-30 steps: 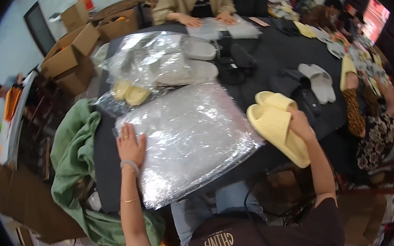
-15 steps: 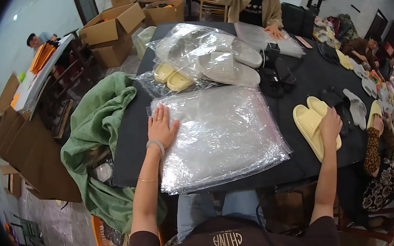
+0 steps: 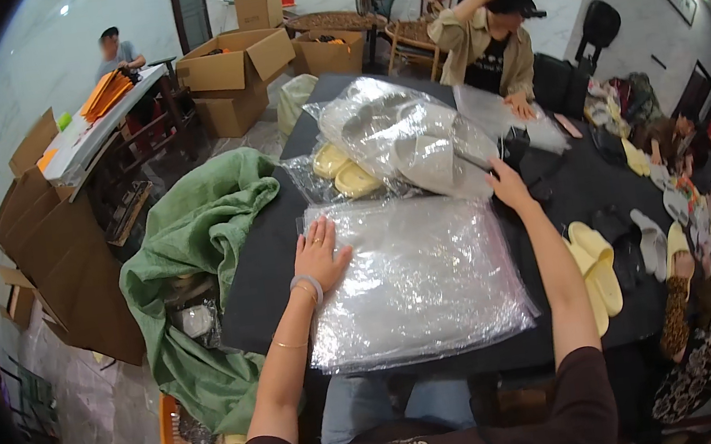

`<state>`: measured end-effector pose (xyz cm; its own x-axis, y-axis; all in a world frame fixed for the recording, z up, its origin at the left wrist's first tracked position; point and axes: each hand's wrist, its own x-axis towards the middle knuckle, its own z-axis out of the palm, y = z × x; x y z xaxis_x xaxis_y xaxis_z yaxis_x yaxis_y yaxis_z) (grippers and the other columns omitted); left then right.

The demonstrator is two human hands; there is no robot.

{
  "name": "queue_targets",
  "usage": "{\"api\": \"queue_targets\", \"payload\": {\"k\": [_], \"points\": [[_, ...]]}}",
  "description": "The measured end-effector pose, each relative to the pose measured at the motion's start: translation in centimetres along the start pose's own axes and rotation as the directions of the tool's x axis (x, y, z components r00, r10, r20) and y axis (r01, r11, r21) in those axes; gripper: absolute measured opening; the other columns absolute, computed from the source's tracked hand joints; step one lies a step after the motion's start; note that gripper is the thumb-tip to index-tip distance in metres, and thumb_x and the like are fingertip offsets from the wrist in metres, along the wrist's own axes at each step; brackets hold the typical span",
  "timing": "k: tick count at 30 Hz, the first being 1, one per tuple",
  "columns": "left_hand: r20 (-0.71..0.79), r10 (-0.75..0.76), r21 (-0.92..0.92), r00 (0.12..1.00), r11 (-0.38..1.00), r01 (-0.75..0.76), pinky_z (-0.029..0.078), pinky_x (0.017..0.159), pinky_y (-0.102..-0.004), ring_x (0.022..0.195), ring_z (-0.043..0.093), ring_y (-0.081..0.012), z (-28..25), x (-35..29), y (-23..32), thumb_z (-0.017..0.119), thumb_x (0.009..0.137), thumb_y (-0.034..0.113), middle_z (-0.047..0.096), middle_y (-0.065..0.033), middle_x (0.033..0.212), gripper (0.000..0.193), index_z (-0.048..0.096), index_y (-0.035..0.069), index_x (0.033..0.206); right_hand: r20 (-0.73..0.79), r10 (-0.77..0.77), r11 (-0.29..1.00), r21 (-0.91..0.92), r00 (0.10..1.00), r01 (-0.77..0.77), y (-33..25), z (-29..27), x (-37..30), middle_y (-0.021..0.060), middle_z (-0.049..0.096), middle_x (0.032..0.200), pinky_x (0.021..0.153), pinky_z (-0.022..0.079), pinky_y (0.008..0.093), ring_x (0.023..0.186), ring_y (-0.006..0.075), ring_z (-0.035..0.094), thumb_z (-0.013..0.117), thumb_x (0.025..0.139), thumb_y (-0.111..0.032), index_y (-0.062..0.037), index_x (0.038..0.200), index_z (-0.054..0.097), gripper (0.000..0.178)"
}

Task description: The person packs pairs of yellow and white plastic slippers into clear plastic bags. They pick up a pair of slippers, place them inside a bag, and then set the packaged item aside on the table. The process is repeated for multiple pairs of slippers.

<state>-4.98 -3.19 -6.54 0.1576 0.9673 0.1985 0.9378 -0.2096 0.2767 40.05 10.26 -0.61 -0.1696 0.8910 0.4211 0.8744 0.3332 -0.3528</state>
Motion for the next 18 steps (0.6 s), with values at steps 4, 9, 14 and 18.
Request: {"api": "queue_targets", "payload": {"k": [4,9,14,18], "points": [[0.024,-0.04,-0.026,0.999,0.999,0.041,0.015,0.114,-0.0432,0.142,0.018,-0.0256,-0.9,-0.9,-0.5,0.038,0.093,0.05,0.021,-0.0126,0.153,0.069,0.028,0.005,0.144,0.096,0.037,0.993,0.11,0.995,-0.048,-2.3,4.7,5.1,0.0234,0.049,0.132,0.106,0.033,0.038,0.126,0.0356,0.043,0.062,0.083,-0.028,0.0013,0.132,0.044,0.06],[0.038,0.019,-0.042,0.999,0.999,-0.017,0.014,0.114,-0.0417,0.142,0.016,-0.0245,-0.4,0.2,1.1,0.036,0.093,0.05,0.02,-0.0122,0.153,0.07,0.026,0.005,0.145,-0.113,-0.036,0.999,0.015,0.993,0.038,2.8,9.2,11.0,0.0235,0.062,0.111,0.085,0.046,0.0419,0.102,0.0379,0.059,0.061,0.078,-0.019,-0.0075,0.129,0.05,0.053],[0.048,-0.028,-0.013,0.998,1.0,0.029,0.014,0.114,-0.0418,0.142,0.016,-0.0241,-0.8,-0.5,-0.1,0.036,0.093,0.051,0.021,-0.0119,0.153,0.07,0.026,0.006,0.145,-0.176,-0.09,0.992,0.075,0.98,0.104,-1.7,10.7,12.7,0.0212,0.064,0.107,0.085,0.046,0.037,0.099,0.0385,0.06,0.057,0.08,-0.018,-0.0041,0.12,0.056,0.043],[0.028,-0.023,-0.024,0.999,0.999,0.024,0.014,0.114,-0.0423,0.142,0.017,-0.0248,-0.5,-0.4,-0.1,0.036,0.093,0.051,0.022,-0.0121,0.153,0.069,0.027,0.006,0.145,-0.141,0.019,0.979,0.204,0.99,0.01,-4.3,6.7,12.1,0.0132,0.064,0.11,0.086,0.046,0.0331,0.099,0.0287,0.061,0.051,0.087,-0.023,-0.0045,0.119,0.057,0.038]]}}
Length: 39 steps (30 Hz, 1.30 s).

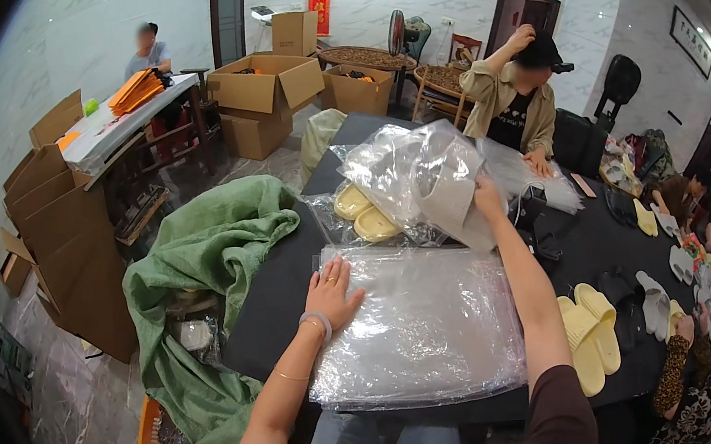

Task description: The person packs pairs of yellow and white plastic slippers into clear plastic bags. They pick up a pair of slippers, place them inside a bag, and then set the packaged item aside on the table. The process is repeated for multiple pairs of slippers.

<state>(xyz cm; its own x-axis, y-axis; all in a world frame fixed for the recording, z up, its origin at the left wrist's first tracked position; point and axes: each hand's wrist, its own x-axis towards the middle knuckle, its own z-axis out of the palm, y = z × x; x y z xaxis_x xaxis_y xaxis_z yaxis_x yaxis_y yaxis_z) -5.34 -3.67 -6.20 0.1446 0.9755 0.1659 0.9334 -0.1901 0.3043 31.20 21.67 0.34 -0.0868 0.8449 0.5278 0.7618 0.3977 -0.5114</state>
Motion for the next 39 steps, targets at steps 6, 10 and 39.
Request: {"api": "queue_targets", "payload": {"k": [6,10,39], "points": [[0.005,0.019,-0.017,1.0,1.0,-0.019,0.014,0.113,-0.0429,0.142,0.017,-0.0249,-0.3,0.3,0.5,0.035,0.094,0.049,0.022,-0.0118,0.153,0.067,0.027,0.005,0.145,0.299,0.084,0.231,0.922,0.95,-0.311,-8.9,-10.7,-1.6,0.007,0.065,0.104,0.083,0.047,0.0302,0.094,0.0169,0.06,0.052,0.09,-0.025,-0.0012,0.115,0.059,0.035],[0.008,0.013,-0.017,1.0,1.0,-0.013,0.014,0.113,-0.043,0.142,0.017,-0.0247,-0.3,0.5,0.8,0.037,0.094,0.046,0.021,-0.0119,0.153,0.066,0.027,0.005,0.145,0.376,-0.031,-0.068,0.923,0.926,-0.378,-11.4,-17.6,-5.8,0.0067,0.065,0.104,0.083,0.047,0.0299,0.094,0.017,0.061,0.056,0.089,-0.024,-0.0027,0.114,0.06,0.033],[-0.267,-0.233,-0.77,0.935,0.635,-0.062,0.046,0.089,-0.0294,0.103,0.061,-0.0195,-4.1,-3.5,-3.3,0.053,0.093,0.015,0.065,-0.014,0.113,0.031,0.058,-0.002,0.118,0.626,-0.291,0.936,0.028,0.724,0.352,-7.2,-8.3,-21.6,0.0164,0.064,0.099,0.089,0.04,0.043,0.095,0.0367,0.057,0.056,0.083,-0.021,-0.0096,0.1,0.064,0.022]]}}
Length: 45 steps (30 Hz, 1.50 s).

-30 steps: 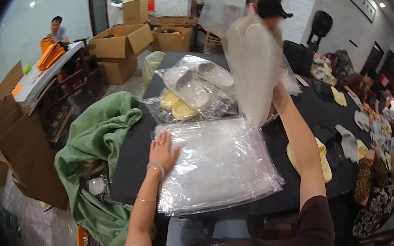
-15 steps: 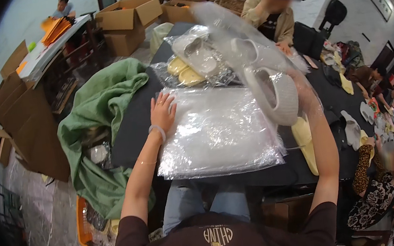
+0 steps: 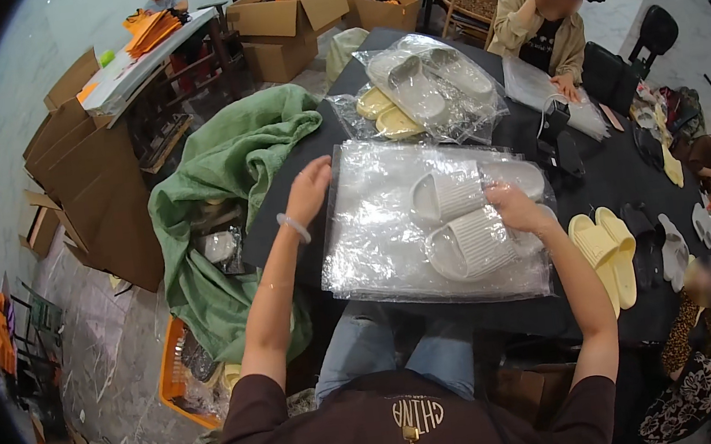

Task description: The person packs pairs of yellow and white plastic slippers into clear plastic bags. They pick up a pair of slippers, place them inside a bag, and then set the packaged item aside on the table. The process is repeated for multiple pairs of slippers.

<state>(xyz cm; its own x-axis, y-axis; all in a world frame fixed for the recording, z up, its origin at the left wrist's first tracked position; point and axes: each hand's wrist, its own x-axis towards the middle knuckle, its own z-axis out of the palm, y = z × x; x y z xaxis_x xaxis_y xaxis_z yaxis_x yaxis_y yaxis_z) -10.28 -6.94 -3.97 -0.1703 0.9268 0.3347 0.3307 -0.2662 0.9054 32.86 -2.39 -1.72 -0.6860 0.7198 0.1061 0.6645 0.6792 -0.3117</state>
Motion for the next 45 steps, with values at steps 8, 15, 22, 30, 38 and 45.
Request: {"api": "queue_targets", "payload": {"k": [8,15,22,30,38,45], "points": [[0.563,0.176,0.562,0.808,0.635,-0.53,0.017,0.113,-0.0464,0.141,0.022,-0.0259,2.9,-6.8,5.0,0.044,0.097,0.032,0.029,-0.0089,0.15,0.054,0.031,0.01,0.144,-0.048,-0.082,0.991,0.102,0.995,0.087,-2.2,-0.3,0.7,0.0182,0.063,0.091,0.082,0.045,0.0431,0.092,0.0381,0.058,0.059,0.079,-0.018,-0.007,0.096,0.065,0.021],[0.486,0.115,0.686,0.867,0.564,-0.46,0.019,0.112,-0.0462,0.137,0.029,-0.0273,3.5,-8.2,2.6,0.037,0.097,0.042,0.034,-0.0137,0.146,0.059,0.036,0.0,0.139,-0.208,0.116,0.984,-0.108,0.971,-0.141,-0.5,-9.3,-4.5,0.0179,0.063,0.086,0.074,0.047,0.0426,0.084,0.0378,0.06,0.068,0.07,-0.023,-0.0036,0.089,0.067,0.027],[0.456,0.094,0.744,0.885,0.506,-0.437,0.022,0.111,-0.0469,0.136,0.032,-0.0277,3.1,-8.0,3.5,0.038,0.096,0.043,0.038,-0.0155,0.144,0.06,0.038,-0.002,0.137,-0.666,0.46,0.856,0.159,0.587,-0.491,-5.1,-20.9,-9.2,0.0119,0.068,0.094,0.08,0.048,0.0288,0.092,0.0181,0.063,0.053,0.079,0.001,0.0021,0.107,0.062,0.029],[0.248,0.101,0.752,0.964,0.607,-0.257,0.025,0.109,-0.0481,0.135,0.034,-0.03,2.6,-5.5,5.4,0.039,0.098,0.037,0.039,-0.0156,0.143,0.053,0.041,0.0,0.136,-0.56,0.278,0.959,0.212,0.781,-0.19,-17.4,-14.1,3.3,0.0114,0.059,0.102,0.085,0.043,0.0311,0.095,0.0189,0.057,0.043,0.094,-0.014,-0.0004,0.107,0.055,0.022],[0.404,0.097,0.598,0.91,0.725,-0.342,0.025,0.11,-0.0462,0.135,0.033,-0.029,3.5,-8.2,-4.9,0.049,0.087,0.029,0.04,-0.0132,0.143,0.054,0.043,0.008,0.136,-0.286,0.337,0.938,0.19,0.897,-0.291,-20.9,7.8,13.1,0.0206,0.054,0.106,0.084,0.046,0.0475,0.101,0.0374,0.053,0.058,0.079,-0.017,0.0022,0.102,0.052,0.03],[0.458,-0.015,0.711,0.889,0.606,-0.357,0.024,0.11,-0.0465,0.136,0.032,-0.0286,3.6,-7.4,1.4,0.048,0.087,0.031,0.039,-0.013,0.144,0.055,0.043,0.008,0.137,-0.341,0.377,0.926,0.157,0.862,-0.343,-18.6,9.4,11.9,0.0165,0.056,0.105,0.082,0.049,0.0452,0.1,0.0348,0.055,0.064,0.078,-0.025,0.0003,0.101,0.057,0.034]]}}
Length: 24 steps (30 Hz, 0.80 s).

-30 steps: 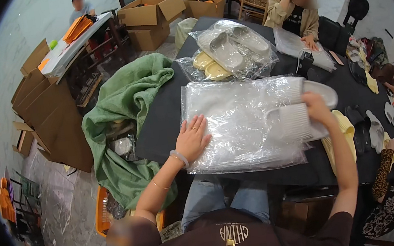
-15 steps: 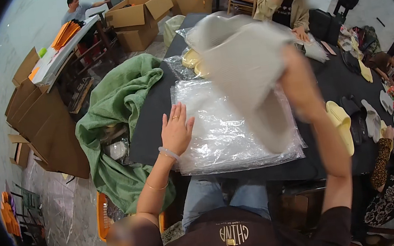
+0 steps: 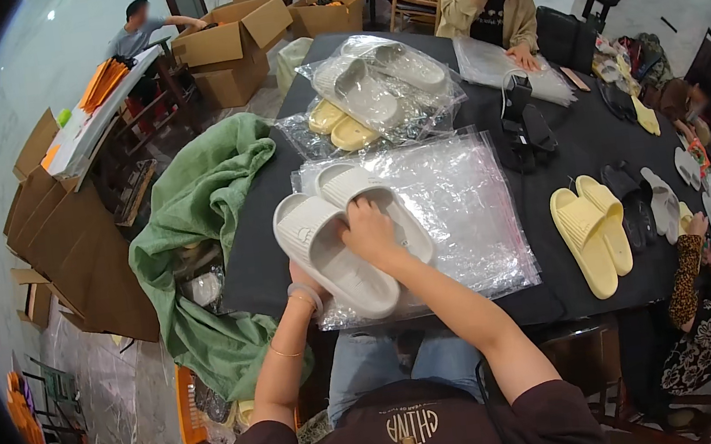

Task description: The person packs pairs of yellow and white plastic slippers into clear plastic bags. They pick up a pair of slippers, place them inside a bag, and then set the packaged item aside on the table. The process is repeated for multiple pairs of slippers.

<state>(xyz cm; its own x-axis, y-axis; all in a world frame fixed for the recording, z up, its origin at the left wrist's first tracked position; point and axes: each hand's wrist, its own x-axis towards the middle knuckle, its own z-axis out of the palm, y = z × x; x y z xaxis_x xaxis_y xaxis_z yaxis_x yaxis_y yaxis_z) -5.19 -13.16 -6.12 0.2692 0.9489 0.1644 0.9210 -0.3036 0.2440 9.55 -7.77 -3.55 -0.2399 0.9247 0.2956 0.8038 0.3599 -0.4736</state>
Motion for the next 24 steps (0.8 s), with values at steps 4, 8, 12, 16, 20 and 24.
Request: {"api": "queue_targets", "payload": {"k": [4,8,12,16,20,24], "points": [[-0.092,-0.099,0.094,0.991,0.99,0.108,0.023,0.111,-0.0469,0.137,0.029,-0.0275,1.1,0.6,-0.2,0.046,0.088,0.033,0.036,-0.0126,0.146,0.056,0.041,0.008,0.138,-0.031,0.042,0.993,-0.106,0.999,-0.045,3.3,-2.2,-0.7,0.0142,0.056,0.106,0.082,0.049,0.0452,0.099,0.0343,0.055,0.063,0.079,-0.024,-0.0015,0.1,0.058,0.031],[-0.116,-0.177,0.008,0.977,0.984,0.179,0.019,0.112,-0.047,0.139,0.026,-0.0257,0.9,1.0,0.6,0.041,0.092,0.036,0.029,-0.0118,0.15,0.058,0.036,0.004,0.141,-0.07,0.111,0.98,-0.157,0.991,-0.12,6.8,-4.4,-1.1,0.0155,0.055,0.106,0.084,0.048,0.047,0.1,0.0356,0.054,0.062,0.078,-0.022,-0.0005,0.099,0.056,0.031],[-0.121,-0.176,0.006,0.977,0.984,0.178,0.018,0.112,-0.0466,0.139,0.025,-0.0252,1.0,0.9,0.4,0.04,0.094,0.039,0.028,-0.0117,0.15,0.059,0.035,0.004,0.141,-0.159,0.213,0.935,-0.252,0.964,-0.248,10.0,-6.4,-1.3,0.0144,0.056,0.108,0.083,0.048,0.0454,0.1,0.0345,0.055,0.062,0.08,-0.027,-0.0016,0.098,0.06,0.031],[-0.126,-0.177,-0.019,0.976,0.984,0.177,0.018,0.112,-0.0465,0.14,0.025,-0.0254,0.9,0.9,0.6,0.04,0.094,0.039,0.028,-0.0121,0.15,0.06,0.035,0.003,0.141,-0.266,0.294,0.899,-0.249,0.918,-0.36,13.2,-7.7,-1.8,0.0146,0.055,0.111,0.084,0.047,0.0479,0.102,0.035,0.054,0.061,0.08,-0.026,-0.0011,0.101,0.06,0.032],[-0.125,-0.183,-0.058,0.975,0.982,0.177,0.017,0.112,-0.0459,0.139,0.025,-0.0256,0.6,0.7,0.8,0.041,0.093,0.037,0.029,-0.0125,0.15,0.059,0.035,0.004,0.141,-0.291,0.343,0.896,-0.183,0.893,-0.404,14.0,-7.9,-2.1,0.0154,0.053,0.115,0.086,0.046,0.0493,0.106,0.0357,0.052,0.061,0.08,-0.028,-0.0004,0.107,0.057,0.038],[-0.157,-0.187,-0.085,0.97,0.981,0.175,0.018,0.112,-0.0452,0.139,0.026,-0.0264,0.7,0.7,0.8,0.043,0.093,0.036,0.032,-0.0124,0.149,0.058,0.037,0.004,0.14,-0.306,0.323,0.916,-0.137,0.895,-0.378,14.3,-7.9,-2.4,0.0158,0.053,0.114,0.085,0.046,0.0497,0.105,0.0357,0.052,0.06,0.08,-0.031,-0.0006,0.104,0.059,0.039]]}}
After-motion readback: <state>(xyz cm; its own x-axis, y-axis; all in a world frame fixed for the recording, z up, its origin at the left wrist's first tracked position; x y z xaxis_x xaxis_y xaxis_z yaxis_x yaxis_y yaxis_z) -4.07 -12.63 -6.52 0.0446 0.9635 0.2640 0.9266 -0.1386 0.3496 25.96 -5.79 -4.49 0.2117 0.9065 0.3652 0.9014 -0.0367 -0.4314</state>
